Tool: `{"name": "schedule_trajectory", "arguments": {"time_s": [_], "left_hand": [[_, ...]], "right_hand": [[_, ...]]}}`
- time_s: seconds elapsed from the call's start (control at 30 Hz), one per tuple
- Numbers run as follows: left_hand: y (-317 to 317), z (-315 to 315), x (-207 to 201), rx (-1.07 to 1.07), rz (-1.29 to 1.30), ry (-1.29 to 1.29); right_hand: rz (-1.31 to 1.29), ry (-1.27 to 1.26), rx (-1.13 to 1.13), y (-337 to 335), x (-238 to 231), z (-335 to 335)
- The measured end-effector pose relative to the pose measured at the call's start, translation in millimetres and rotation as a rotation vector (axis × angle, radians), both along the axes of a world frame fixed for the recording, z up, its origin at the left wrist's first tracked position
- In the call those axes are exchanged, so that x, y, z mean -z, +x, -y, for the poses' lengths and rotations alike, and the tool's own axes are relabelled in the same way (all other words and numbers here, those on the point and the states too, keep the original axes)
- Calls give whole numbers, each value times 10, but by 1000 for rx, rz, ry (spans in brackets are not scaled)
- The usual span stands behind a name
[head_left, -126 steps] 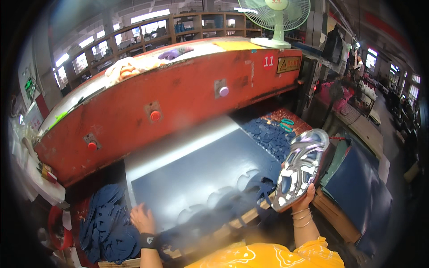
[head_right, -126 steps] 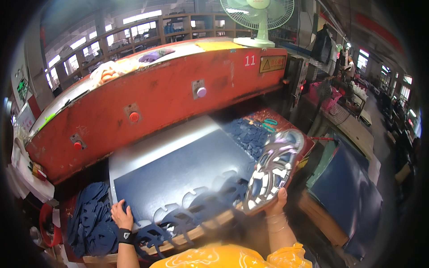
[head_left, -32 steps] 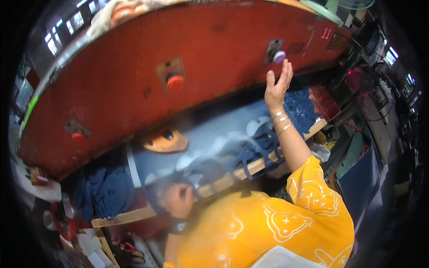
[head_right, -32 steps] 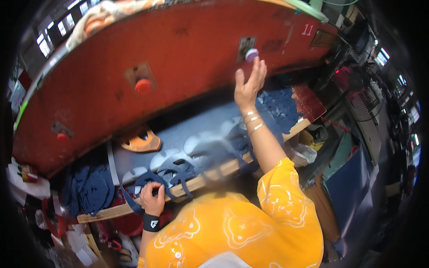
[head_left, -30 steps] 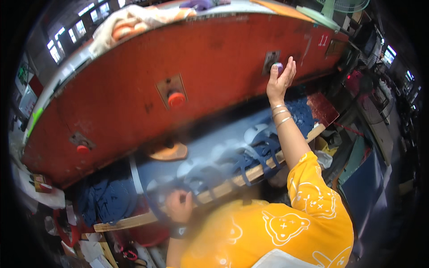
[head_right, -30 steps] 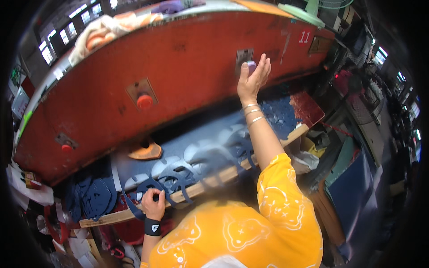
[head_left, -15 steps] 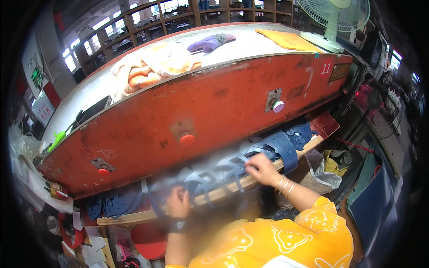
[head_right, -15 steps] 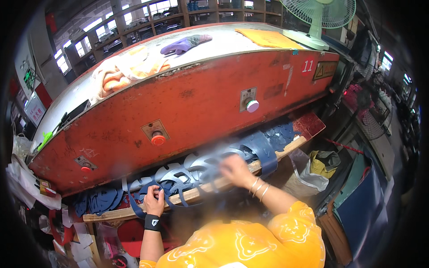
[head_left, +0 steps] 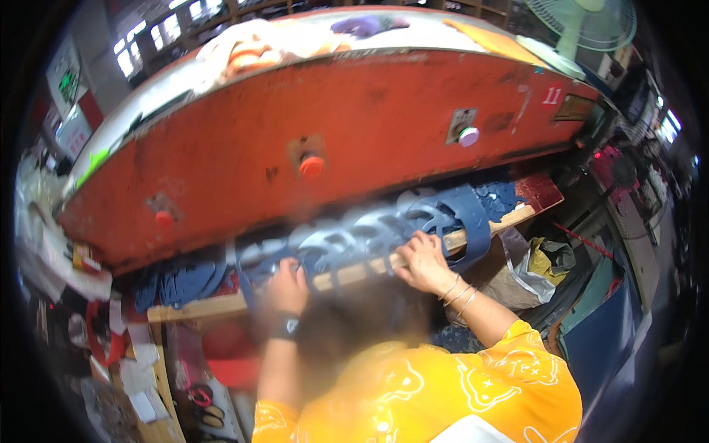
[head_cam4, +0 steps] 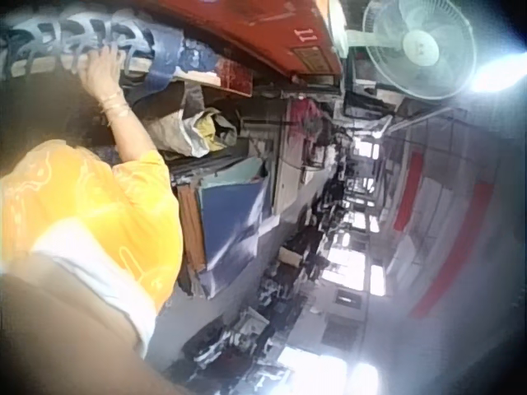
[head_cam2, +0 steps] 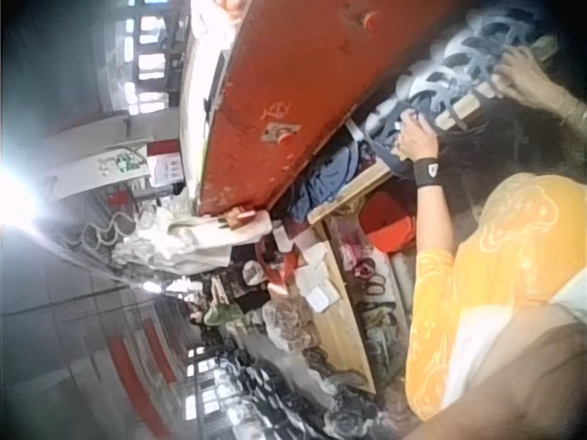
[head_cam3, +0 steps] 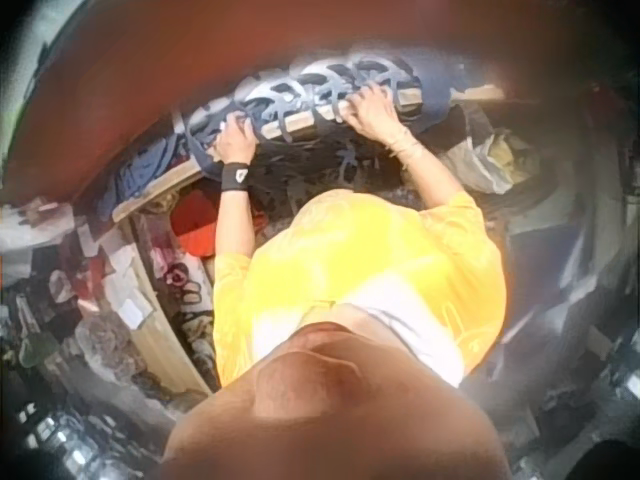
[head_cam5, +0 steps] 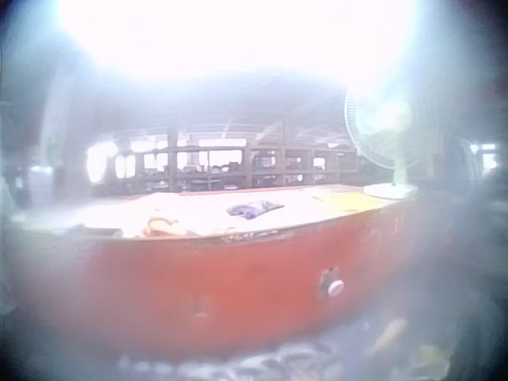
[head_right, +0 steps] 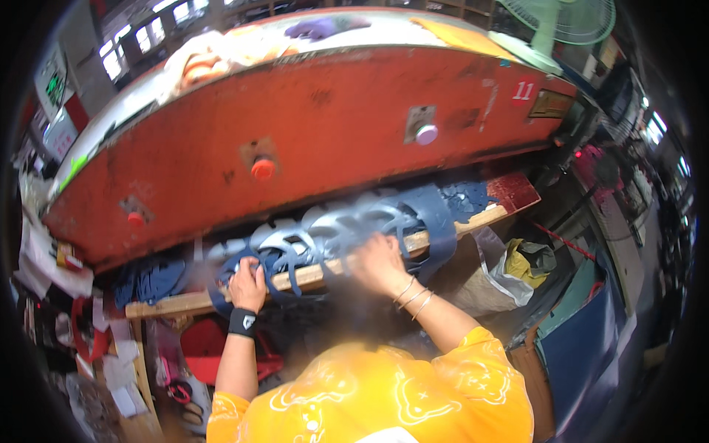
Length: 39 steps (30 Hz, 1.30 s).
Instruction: The person operates a die-cutting machine to cut blue material into shaped pieces. They repeatedly place the material, press a button to activate the machine, remove the cut pieces, and stack them. The person also places the cut pieces into a plastic bag.
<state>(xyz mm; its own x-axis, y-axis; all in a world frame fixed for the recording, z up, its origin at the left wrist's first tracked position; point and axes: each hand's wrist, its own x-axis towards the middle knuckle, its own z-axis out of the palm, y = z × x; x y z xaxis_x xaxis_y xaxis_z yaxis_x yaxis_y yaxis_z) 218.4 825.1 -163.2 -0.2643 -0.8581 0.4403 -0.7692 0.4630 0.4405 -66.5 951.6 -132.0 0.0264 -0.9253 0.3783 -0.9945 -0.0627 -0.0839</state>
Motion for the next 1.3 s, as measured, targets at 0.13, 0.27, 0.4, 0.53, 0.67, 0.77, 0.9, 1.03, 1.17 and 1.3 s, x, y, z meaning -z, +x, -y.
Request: {"name": "schedule_trajectory", "arguments": {"time_s": [0.13, 0.27, 0.4, 0.53, 0.67, 0.77, 0.9, 1.03, 1.17, 1.3], "left_hand": [[11, -122, 64, 28, -46, -16], [68, -381, 76, 40, -92, 12], [242, -738, -66, 85, -158, 172], [435, -844, -284, 0, -371, 356], [467, -645, -344, 66, -913, 141], [445, -577, -258, 3, -872, 158], [492, -711, -120, 72, -921, 207], [583, -950, -109, 113, -693, 208], [621, -1137, -144, 79, 69, 197], [578, -1225, -117, -21, 229, 98]], "right_hand": [[-6, 32, -56, -25, -13, -113], [28, 508, -167, -111, -467, -84], [321, 697, -113, -170, -1003, 188], [309, 358, -220, 493, -834, 527], [181, 137, -370, 1427, -440, 851], [179, 151, -386, 1834, -301, 923], [236, 145, -393, 1966, -261, 756], [532, 205, -438, 1900, -278, 554], [1069, 343, -542, 1685, -363, 475], [1510, 400, -588, 1330, -484, 305]]}}
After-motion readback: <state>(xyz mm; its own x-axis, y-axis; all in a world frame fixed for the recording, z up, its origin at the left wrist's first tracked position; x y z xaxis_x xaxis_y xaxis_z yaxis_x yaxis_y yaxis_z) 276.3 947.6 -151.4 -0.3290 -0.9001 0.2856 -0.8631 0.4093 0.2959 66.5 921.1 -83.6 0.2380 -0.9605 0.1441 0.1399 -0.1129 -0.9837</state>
